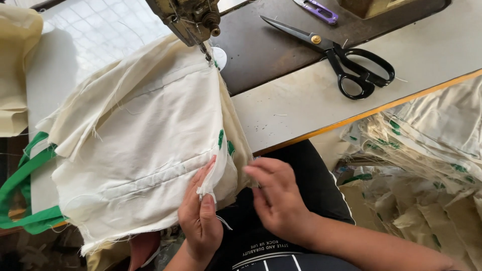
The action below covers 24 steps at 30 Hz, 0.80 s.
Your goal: A person uses an industrial sewing machine to assemble fabric bags, aligning the edges and trimming excess thread.
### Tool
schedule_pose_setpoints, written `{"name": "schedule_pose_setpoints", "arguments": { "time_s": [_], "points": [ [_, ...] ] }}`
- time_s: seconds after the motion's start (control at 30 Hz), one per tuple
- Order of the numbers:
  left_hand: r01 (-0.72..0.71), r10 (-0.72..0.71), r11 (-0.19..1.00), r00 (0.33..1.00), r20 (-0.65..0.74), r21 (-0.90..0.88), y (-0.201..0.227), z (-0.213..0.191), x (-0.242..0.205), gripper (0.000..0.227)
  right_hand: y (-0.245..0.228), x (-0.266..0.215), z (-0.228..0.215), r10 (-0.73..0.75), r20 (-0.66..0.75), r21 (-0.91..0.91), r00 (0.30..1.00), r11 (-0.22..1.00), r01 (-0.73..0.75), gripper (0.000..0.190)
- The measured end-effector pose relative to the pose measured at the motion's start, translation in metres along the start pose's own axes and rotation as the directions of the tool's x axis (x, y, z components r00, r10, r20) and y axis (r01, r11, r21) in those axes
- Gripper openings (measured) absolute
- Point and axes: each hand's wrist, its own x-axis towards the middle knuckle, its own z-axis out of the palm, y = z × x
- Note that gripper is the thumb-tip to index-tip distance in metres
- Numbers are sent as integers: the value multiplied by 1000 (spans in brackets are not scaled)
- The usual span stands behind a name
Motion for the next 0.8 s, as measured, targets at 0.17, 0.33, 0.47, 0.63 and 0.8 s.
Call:
{"name": "schedule_pose_setpoints", "arguments": {
  "time_s": [0.17, 0.33, 0.47, 0.63, 0.8],
  "points": [
    [-24, 20, 998, 998, 57, 59, 13, -17, 17, 44, -15, 13, 17, -176, 268, -280, 947, 927, 251, 51],
    [-262, 162, 931, 921, 353, 255, 21, -21, 37, 42, -24, 15, 32, -101, 317, 379, 943, 925, -29, 46],
    [-384, 197, 867, 849, 491, 317, 5, -16, 33, 40, -9, 2, 36, -105, 392, 417, 914, 906, -74, 41],
    [-460, 190, 803, 801, 568, 380, -7, -9, 24, 41, 13, -19, 28, -150, 583, 506, 799, 836, -213, 27],
    [-463, 202, 787, 818, 539, 407, -13, -7, 17, 42, 54, -32, 13, 356, 534, 423, 766, 673, -607, 19]
  ]
}}
